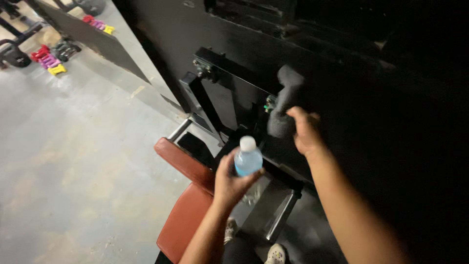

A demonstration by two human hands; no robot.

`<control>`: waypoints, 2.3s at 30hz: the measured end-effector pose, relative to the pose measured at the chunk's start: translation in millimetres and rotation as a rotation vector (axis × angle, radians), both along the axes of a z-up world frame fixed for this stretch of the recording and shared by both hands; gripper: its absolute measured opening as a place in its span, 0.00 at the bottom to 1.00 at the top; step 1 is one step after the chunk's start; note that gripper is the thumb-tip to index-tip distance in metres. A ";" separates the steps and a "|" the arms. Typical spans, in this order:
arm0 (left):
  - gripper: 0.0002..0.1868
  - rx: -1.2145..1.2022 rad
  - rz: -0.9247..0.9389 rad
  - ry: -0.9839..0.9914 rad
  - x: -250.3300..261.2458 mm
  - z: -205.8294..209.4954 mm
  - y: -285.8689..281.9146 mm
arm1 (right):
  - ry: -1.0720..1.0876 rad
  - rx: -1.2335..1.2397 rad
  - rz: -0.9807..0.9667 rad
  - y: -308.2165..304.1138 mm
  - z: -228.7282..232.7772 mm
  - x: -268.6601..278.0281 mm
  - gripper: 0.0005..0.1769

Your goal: The person wipes down various parts of a gym machine and then a stationary bike using a cloth and a spray bottle.

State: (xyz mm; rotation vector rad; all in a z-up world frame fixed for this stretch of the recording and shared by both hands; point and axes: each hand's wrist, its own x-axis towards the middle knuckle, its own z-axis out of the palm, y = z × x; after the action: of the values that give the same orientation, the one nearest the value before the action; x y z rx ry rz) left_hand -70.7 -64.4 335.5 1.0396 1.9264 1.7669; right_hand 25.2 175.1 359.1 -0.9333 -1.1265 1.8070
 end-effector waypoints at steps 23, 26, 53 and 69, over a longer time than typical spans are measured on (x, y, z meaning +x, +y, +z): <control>0.45 -0.135 -0.330 0.162 -187.1 43.0 111.6 | -1.087 1.242 0.089 -34.7 -40.4 -81.4 0.23; 0.45 -0.127 -0.367 0.140 -193.3 22.0 119.0 | -1.122 1.161 0.111 -44.4 -34.2 -96.3 0.23; 0.42 -0.332 -0.329 0.069 -199.5 -47.7 134.5 | -1.775 1.176 0.421 -70.3 -14.7 -116.5 0.14; 0.43 -0.359 -0.287 0.007 -204.7 -42.4 131.2 | -1.821 1.249 0.713 -55.2 -117.0 -122.7 0.12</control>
State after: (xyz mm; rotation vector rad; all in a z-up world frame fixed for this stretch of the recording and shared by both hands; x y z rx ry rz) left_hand -275.4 66.9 293.1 1.1197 1.8934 1.2117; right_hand -97.5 119.9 242.1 -1.2081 -3.2748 -0.3142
